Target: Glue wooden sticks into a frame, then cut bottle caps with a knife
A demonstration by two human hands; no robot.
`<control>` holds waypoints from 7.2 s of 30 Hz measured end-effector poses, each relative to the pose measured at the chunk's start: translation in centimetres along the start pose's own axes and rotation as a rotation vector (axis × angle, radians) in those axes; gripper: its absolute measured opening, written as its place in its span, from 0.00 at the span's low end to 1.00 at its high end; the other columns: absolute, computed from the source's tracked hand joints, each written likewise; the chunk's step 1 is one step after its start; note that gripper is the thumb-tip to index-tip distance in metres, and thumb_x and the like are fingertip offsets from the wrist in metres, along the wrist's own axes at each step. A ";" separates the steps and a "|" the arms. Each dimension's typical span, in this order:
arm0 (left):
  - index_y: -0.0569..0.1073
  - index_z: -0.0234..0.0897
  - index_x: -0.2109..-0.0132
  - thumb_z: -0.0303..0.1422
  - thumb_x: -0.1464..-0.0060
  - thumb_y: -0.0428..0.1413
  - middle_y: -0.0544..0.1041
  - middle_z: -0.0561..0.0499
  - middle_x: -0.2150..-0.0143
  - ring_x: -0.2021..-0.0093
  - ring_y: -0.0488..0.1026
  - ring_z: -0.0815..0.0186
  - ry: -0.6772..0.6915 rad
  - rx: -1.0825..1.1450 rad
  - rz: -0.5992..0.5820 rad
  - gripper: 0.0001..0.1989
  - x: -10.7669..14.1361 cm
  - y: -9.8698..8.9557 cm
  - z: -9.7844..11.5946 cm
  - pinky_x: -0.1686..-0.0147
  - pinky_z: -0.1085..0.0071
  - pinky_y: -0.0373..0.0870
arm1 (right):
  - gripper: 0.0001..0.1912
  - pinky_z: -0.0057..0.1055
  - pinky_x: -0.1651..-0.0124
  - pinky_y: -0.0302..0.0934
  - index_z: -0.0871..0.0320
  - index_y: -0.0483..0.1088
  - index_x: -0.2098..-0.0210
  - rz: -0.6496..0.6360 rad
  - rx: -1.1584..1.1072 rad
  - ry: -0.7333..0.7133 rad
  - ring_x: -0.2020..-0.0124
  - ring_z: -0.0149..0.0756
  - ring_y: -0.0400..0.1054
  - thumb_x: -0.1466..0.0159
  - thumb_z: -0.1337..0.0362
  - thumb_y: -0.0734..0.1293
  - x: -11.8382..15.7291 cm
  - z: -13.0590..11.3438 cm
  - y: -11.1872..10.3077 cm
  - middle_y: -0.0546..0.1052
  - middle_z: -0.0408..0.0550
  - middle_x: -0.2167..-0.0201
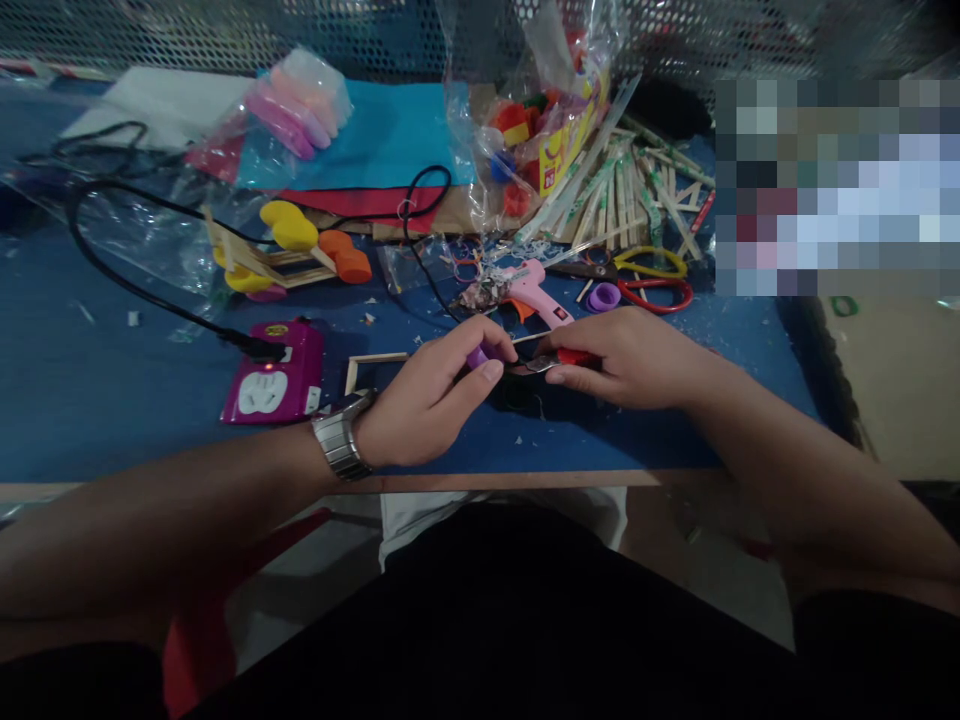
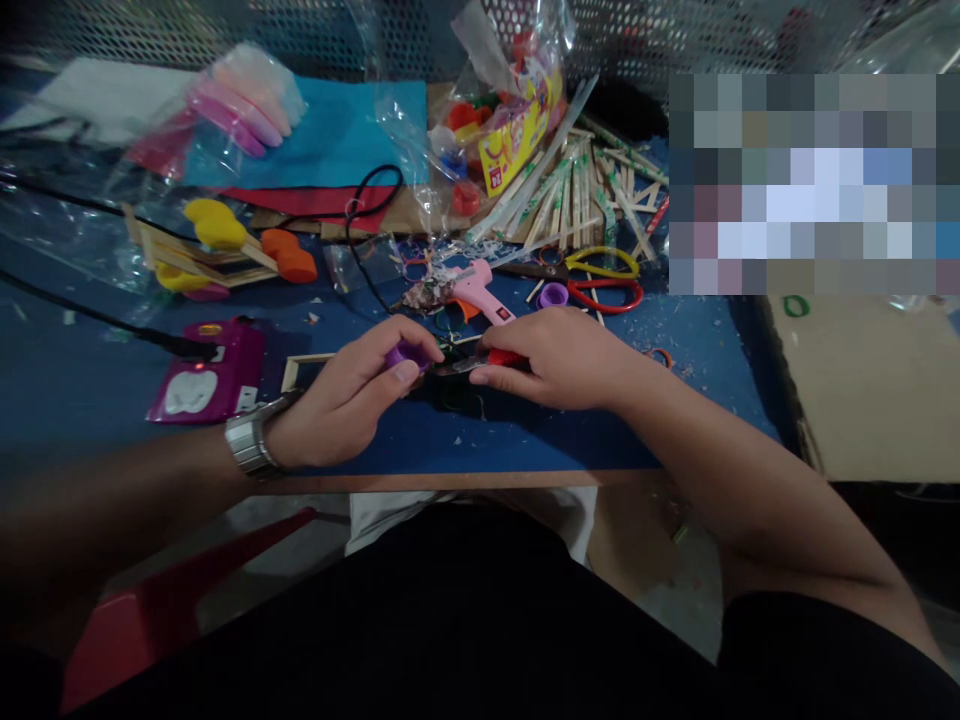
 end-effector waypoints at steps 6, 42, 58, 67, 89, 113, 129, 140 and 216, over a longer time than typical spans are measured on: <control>0.72 0.38 0.48 0.39 0.24 0.48 0.71 0.53 0.66 0.70 0.66 0.68 -0.004 0.019 -0.007 0.12 0.0 0.1 0.0 0.68 0.65 0.65 | 0.32 0.35 0.61 0.56 0.55 0.80 0.50 0.001 -0.001 0.009 0.58 0.46 0.79 0.23 0.38 0.57 0.0 0.0 0.0 0.87 0.53 0.54; 0.72 0.39 0.48 0.40 0.24 0.48 0.73 0.51 0.63 0.67 0.68 0.66 0.003 -0.021 -0.005 0.11 0.0 0.0 0.1 0.66 0.65 0.67 | 0.32 0.35 0.61 0.57 0.55 0.80 0.50 0.002 0.006 0.003 0.58 0.46 0.79 0.23 0.38 0.57 0.0 0.2 -0.1 0.87 0.54 0.54; 0.72 0.40 0.51 0.43 0.23 0.50 0.74 0.51 0.62 0.66 0.69 0.67 0.033 -0.088 0.004 0.13 -0.1 0.1 0.0 0.64 0.68 0.67 | 0.32 0.35 0.63 0.53 0.56 0.80 0.50 0.011 0.007 0.001 0.61 0.45 0.78 0.23 0.38 0.57 0.0 0.2 0.1 0.86 0.51 0.59; 0.71 0.39 0.53 0.43 0.24 0.52 0.75 0.51 0.60 0.64 0.70 0.66 0.010 -0.106 -0.012 0.12 -0.2 0.2 -0.1 0.62 0.68 0.68 | 0.31 0.35 0.63 0.54 0.55 0.81 0.49 0.022 0.045 0.018 0.61 0.45 0.78 0.22 0.39 0.57 0.0 0.0 0.2 0.86 0.52 0.59; 0.69 0.38 0.51 0.40 0.25 0.51 0.74 0.50 0.59 0.64 0.70 0.66 -0.007 -0.142 0.039 0.09 -0.3 0.3 -0.5 0.62 0.67 0.69 | 0.40 0.36 0.64 0.51 0.55 0.81 0.48 0.091 0.134 0.161 0.61 0.47 0.78 0.24 0.32 0.50 0.0 0.1 0.7 0.86 0.53 0.58; 0.68 0.39 0.50 0.36 0.26 0.51 0.74 0.51 0.59 0.63 0.70 0.66 0.005 -0.129 0.056 0.06 -0.4 0.3 -0.2 0.61 0.66 0.69 | 0.40 0.35 0.65 0.50 0.55 0.81 0.49 0.097 0.156 0.192 0.62 0.48 0.78 0.24 0.32 0.50 0.0 -0.2 0.7 0.87 0.53 0.60; 0.68 0.39 0.47 0.33 0.28 0.51 0.73 0.49 0.56 0.59 0.70 0.64 -0.016 0.025 0.054 0.06 -0.2 0.2 -0.7 0.58 0.62 0.69 | 0.34 0.36 0.61 0.55 0.55 0.81 0.47 0.082 0.092 0.151 0.57 0.50 0.81 0.23 0.36 0.55 0.0 -0.4 0.5 0.87 0.53 0.56; 0.68 0.39 0.48 0.33 0.28 0.51 0.74 0.48 0.54 0.58 0.70 0.64 -0.023 -0.026 0.020 0.06 -0.2 0.0 -0.4 0.55 0.62 0.70 | 0.35 0.35 0.61 0.54 0.55 0.81 0.49 0.058 0.088 0.140 0.59 0.47 0.78 0.23 0.36 0.55 0.0 -0.3 0.4 0.86 0.53 0.59; 0.64 0.40 0.46 0.27 0.33 0.54 0.69 0.48 0.55 0.59 0.67 0.63 -0.024 0.051 0.041 0.10 -0.1 0.5 -0.9 0.56 0.60 0.68 | 0.32 0.37 0.57 0.62 0.57 0.81 0.44 0.093 0.045 0.047 0.54 0.48 0.82 0.22 0.40 0.57 0.1 0.1 0.3 0.87 0.54 0.52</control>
Point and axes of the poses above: each hand's wrist, its own x-axis away from the middle knuckle, its own y-axis out of the palm, z = x × y, the point moved 3 cm from there along -x, towards the middle knuckle
